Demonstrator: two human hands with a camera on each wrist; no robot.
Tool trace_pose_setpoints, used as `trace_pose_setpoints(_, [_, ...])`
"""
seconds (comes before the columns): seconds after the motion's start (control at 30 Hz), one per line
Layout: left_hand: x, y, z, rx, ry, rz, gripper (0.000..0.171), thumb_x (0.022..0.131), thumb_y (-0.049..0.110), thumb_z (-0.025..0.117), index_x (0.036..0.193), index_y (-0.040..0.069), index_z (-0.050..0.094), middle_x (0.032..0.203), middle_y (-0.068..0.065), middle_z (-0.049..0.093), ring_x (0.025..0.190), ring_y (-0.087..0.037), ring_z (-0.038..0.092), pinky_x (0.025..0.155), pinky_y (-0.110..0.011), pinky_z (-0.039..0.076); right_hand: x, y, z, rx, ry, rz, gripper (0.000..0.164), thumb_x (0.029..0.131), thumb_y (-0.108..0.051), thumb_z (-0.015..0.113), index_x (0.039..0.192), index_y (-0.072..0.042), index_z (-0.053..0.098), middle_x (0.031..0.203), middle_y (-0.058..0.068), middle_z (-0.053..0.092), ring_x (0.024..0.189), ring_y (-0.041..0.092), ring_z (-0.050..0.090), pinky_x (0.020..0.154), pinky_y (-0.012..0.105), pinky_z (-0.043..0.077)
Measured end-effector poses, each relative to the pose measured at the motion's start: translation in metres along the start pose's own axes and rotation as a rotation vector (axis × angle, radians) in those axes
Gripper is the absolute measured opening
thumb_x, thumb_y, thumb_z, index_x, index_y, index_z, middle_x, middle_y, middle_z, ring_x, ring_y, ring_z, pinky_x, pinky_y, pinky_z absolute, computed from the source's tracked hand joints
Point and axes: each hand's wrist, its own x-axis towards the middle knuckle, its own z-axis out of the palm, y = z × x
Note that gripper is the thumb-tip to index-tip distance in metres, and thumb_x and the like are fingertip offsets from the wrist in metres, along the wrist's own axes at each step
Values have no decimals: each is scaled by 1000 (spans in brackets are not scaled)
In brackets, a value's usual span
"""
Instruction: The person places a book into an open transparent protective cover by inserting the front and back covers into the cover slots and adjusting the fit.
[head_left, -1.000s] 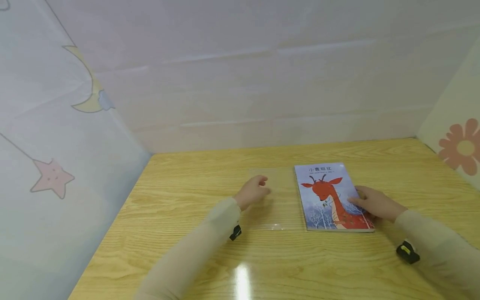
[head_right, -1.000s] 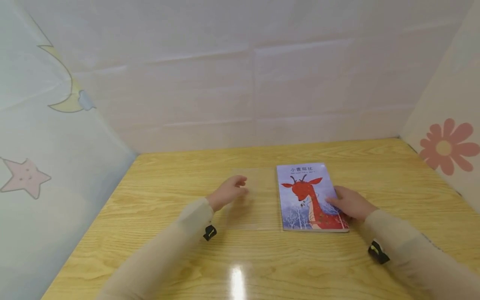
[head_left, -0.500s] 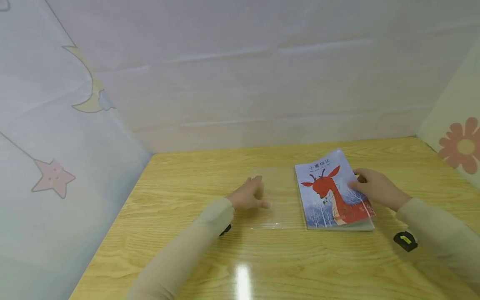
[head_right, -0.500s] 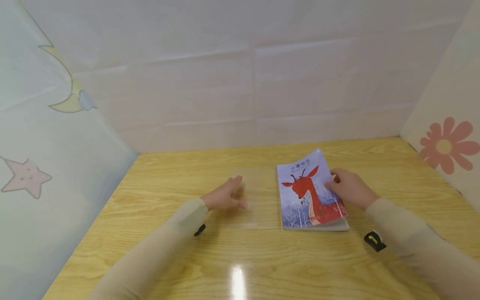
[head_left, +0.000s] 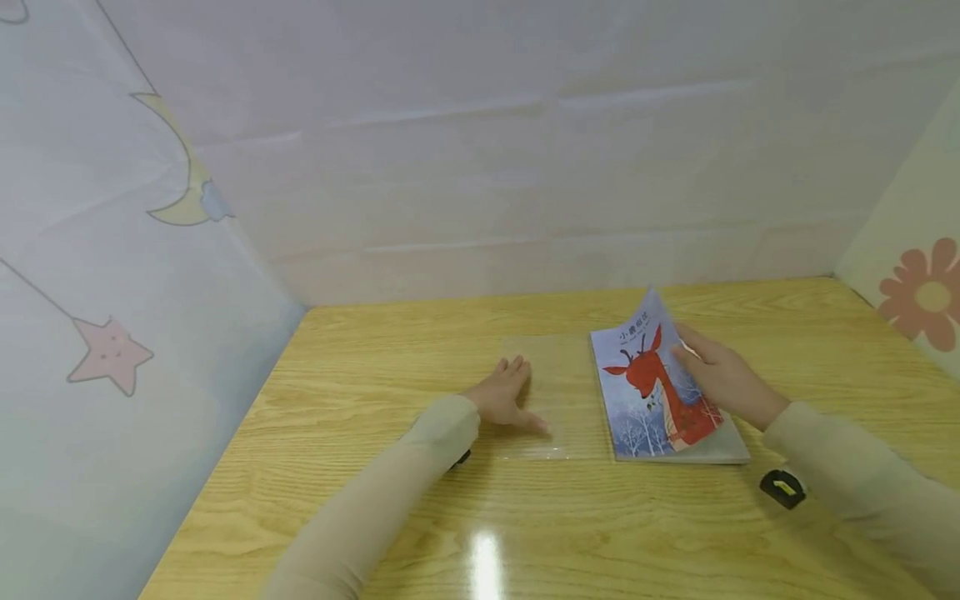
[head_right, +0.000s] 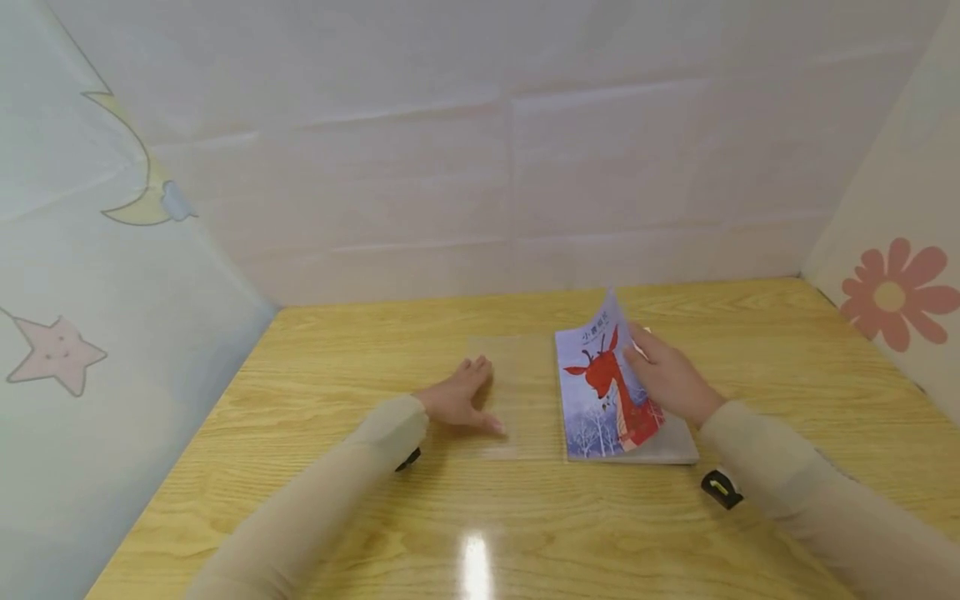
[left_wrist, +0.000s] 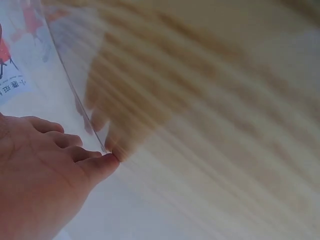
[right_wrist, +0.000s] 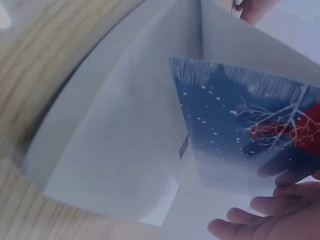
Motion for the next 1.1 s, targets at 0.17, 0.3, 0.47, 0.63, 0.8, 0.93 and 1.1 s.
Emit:
trace_pose_setpoints(0.17, [2, 2, 2, 67, -20, -39, 111, 83, 55, 71, 156, 6, 3, 162, -10, -4, 147, -31, -5, 118, -41, 8, 4, -6, 8, 23, -15, -40, 64, 108, -35, 31, 151, 8, 13, 154, 34, 11, 139, 54, 10, 107, 67, 16])
trace_pose_setpoints(0.3, [3, 4, 4, 179, -43, -54, 114, 82, 60, 69, 156, 6, 2, 161, -13, -7, 147, -33, -7, 118, -42, 8, 8, -12, 18, 25, -27, -69, 63, 108, -38, 28, 150, 9, 20, 154, 32, 17, 140, 51, 13, 109, 66, 16])
trace_pose_setpoints(0.47, [-1, 10, 4, 203, -53, -74, 113, 81, 61, 68, 157, 10, 3, 162, -11, -9, 147, -31, -9, 118, -44, 8, 13, -13, 29, -43, -67, -128, 59, 108, -33, 29, 149, 8, 24, 154, 32, 18, 140, 54, 10, 109, 67, 11])
trace_pose_setpoints(0.63, [-3, 13, 3, 212, -54, -77, 111, 82, 61, 67, 157, 12, 3, 162, -9, -9, 147, -29, -10, 118, -42, 8, 20, -11, 39, -161, -134, -157, 56, 108, -30, 30, 151, 6, 23, 154, 34, 15, 138, 57, 7, 108, 68, 8])
trace_pose_setpoints(0.8, [1, 11, 6, 237, -43, -85, 111, 81, 63, 67, 157, 12, 4, 162, -9, -8, 147, -29, -8, 118, -41, 9, 22, -14, 52, -329, -122, -146, 60, 106, -34, 37, 149, 6, 28, 153, 30, 24, 137, 54, 18, 105, 68, 22])
trace_pose_setpoints(0.93, [2, 8, 8, 238, -39, -85, 111, 80, 63, 67, 157, 12, 5, 162, -9, -7, 147, -29, -8, 118, -42, 9, 24, -14, 64, -436, -86, -149, 58, 104, -32, 43, 146, 7, 34, 151, 29, 30, 134, 55, 25, 100, 69, 30])
trace_pose_setpoints(1.1, [5, 5, 9, 231, -35, -85, 111, 81, 63, 67, 157, 13, 5, 162, -8, -6, 147, -29, -7, 118, -42, 10, 30, -13, 73, -407, -90, -161, 56, 101, -24, 46, 144, 10, 37, 151, 30, 29, 135, 59, 17, 105, 69, 21])
